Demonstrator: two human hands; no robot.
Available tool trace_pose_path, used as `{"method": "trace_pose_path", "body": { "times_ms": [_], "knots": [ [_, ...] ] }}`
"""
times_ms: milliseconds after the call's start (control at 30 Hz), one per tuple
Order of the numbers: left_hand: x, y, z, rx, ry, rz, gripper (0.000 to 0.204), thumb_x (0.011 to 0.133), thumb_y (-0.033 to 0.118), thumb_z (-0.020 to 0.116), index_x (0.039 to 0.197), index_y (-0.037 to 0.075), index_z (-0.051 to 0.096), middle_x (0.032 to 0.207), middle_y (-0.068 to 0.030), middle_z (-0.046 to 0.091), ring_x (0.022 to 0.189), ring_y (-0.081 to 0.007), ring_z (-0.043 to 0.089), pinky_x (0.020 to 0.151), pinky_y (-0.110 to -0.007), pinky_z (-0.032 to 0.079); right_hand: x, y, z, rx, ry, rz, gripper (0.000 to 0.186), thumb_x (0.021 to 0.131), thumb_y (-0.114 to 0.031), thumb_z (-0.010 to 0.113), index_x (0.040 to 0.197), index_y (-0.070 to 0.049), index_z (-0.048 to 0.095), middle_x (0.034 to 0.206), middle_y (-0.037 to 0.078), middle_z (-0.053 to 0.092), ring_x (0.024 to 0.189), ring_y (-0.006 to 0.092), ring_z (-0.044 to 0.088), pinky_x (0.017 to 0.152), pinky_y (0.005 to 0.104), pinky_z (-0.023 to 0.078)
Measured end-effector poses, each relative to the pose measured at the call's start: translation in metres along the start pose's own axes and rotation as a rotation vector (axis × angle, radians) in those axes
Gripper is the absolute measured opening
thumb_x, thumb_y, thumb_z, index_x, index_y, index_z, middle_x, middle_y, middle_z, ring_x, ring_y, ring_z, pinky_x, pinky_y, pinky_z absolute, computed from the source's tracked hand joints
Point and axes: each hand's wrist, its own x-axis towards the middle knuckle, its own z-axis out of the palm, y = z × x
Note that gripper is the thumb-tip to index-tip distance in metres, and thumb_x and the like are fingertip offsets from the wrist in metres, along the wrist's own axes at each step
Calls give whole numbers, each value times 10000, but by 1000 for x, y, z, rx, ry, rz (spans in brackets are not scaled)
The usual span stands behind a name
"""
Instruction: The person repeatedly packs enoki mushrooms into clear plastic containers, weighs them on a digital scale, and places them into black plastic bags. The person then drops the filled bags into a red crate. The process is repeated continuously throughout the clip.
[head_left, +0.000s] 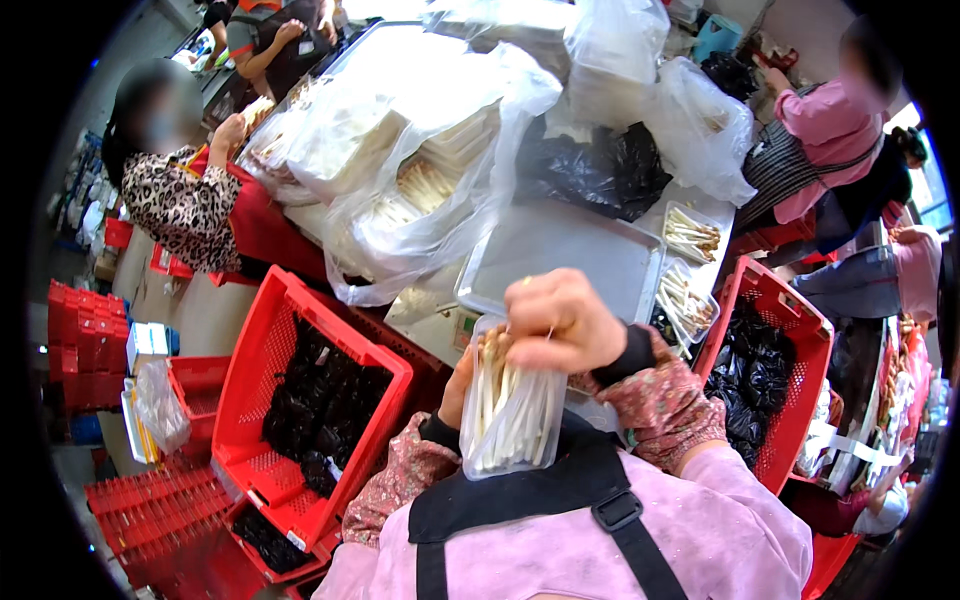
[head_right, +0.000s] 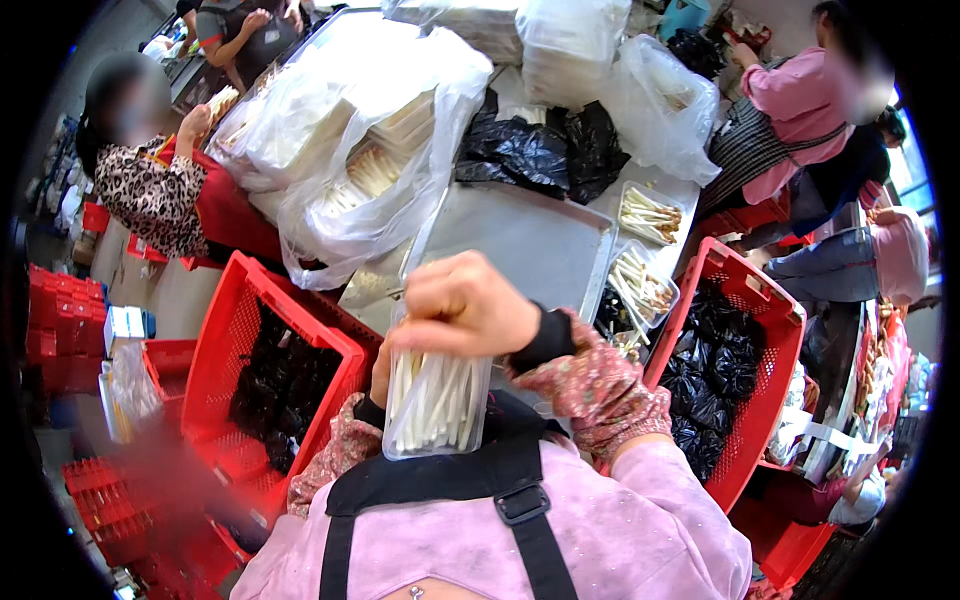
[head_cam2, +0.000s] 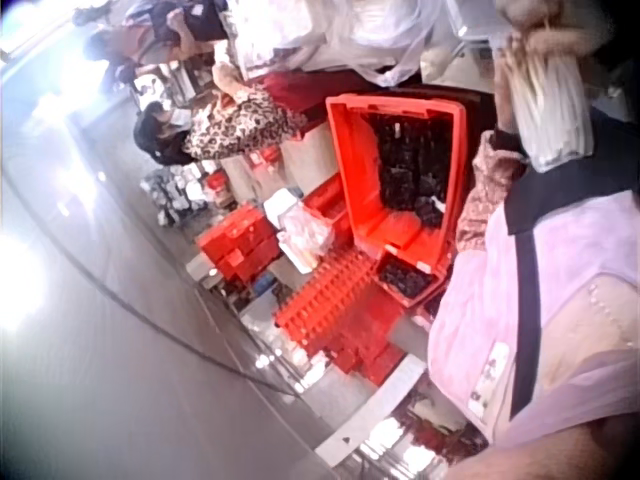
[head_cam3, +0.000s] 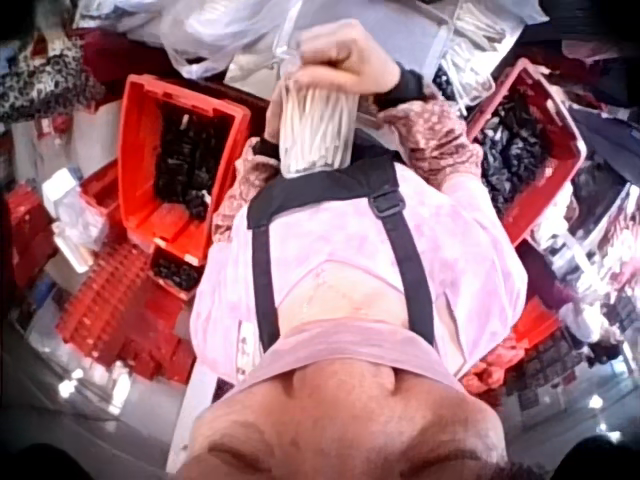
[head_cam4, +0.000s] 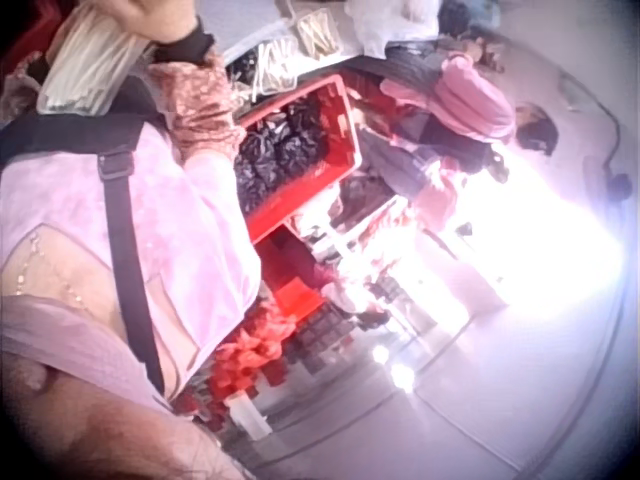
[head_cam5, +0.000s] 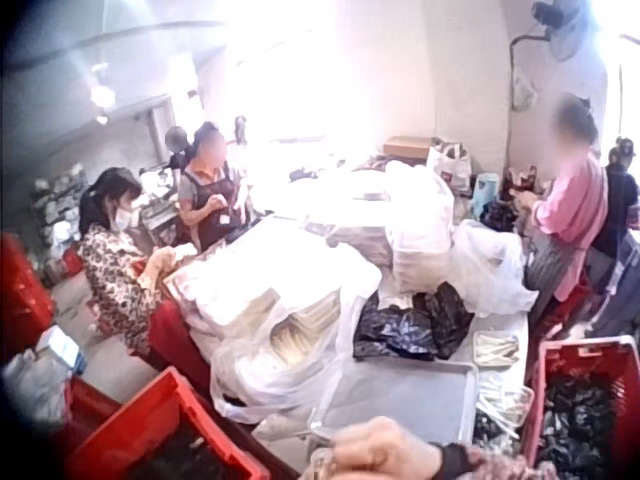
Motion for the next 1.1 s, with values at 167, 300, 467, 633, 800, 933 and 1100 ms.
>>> {"method": "trace_pose_path", "body": {
  "times_ms": [167, 300, 467, 633, 800, 933, 1100],
  "knots": [
    [-6, 10, 19, 188, 189, -87, 540, 948, 460, 435, 1340, 88, 418, 1304, -103, 489, 1203, -232, 479, 1039, -408, 367, -24, 16, 8, -96, 72, 164, 286, 798, -193, 674, 646, -17, 508, 578, 94, 435, 560, 274, 478, 498, 358, 367],
    [4, -10, -3, 190, -30, 134, 610, 937, 472, 457, 1368, 53, 359, 1327, -120, 461, 1212, -239, 472, 1056, -403, 355, -34, 12, 12, -124, 75, 12, 379, 780, -295, 715, 608, -50, 484, 574, 85, 433, 523, 271, 474, 492, 350, 391],
    [2, -2, 18, 383, -45, -52, 761, 909, 524, 481, 1422, 16, 240, 1340, -142, 441, 1190, -246, 490, 1038, -390, 379, -35, -1, 7, -56, 14, -146, 457, 724, -406, 753, 605, -64, 473, 580, 79, 426, 507, 275, 472, 474, 345, 396],
    [1, 1, 23, 404, -56, 12, 787, 910, 538, 463, 1436, 11, 209, 1352, -146, 433, 1191, -243, 489, 1031, -388, 383, -35, -6, 12, -352, 207, 231, 354, 742, -281, 742, 630, -47, 501, 592, 69, 451, 530, 248, 472, 474, 330, 372],
    [4, -11, 0, -34, -126, 50, 698, 919, 522, 445, 1364, 20, 252, 1280, -148, 447, 1165, -247, 490, 1025, -388, 379, -47, 1, 30, -320, 377, 220, 333, 796, -237, 661, 597, -43, 477, 583, 70, 429, 494, 248, 443, 456, 344, 338],
    [11, -7, 22, 19, 92, 65, 438, 922, 450, 473, 1107, 53, 477, 1045, -116, 521, 1064, -259, 513, 982, -432, 399, -52, -31, 12, -390, 297, -43, 451, 896, -359, 542, 577, -53, 454, 555, 52, 398, 458, 222, 422, 424, 344, 312],
    [12, 9, -3, -28, -13, 65, 533, 928, 491, 417, 1325, 135, 429, 1364, -83, 411, 1229, -302, 416, 1079, -465, 305, -63, -56, -4, -412, 303, -256, 611, 885, -595, 454, 602, -55, 491, 551, 21, 446, 427, 174, 418, 398, 295, 321]
  ]
}}
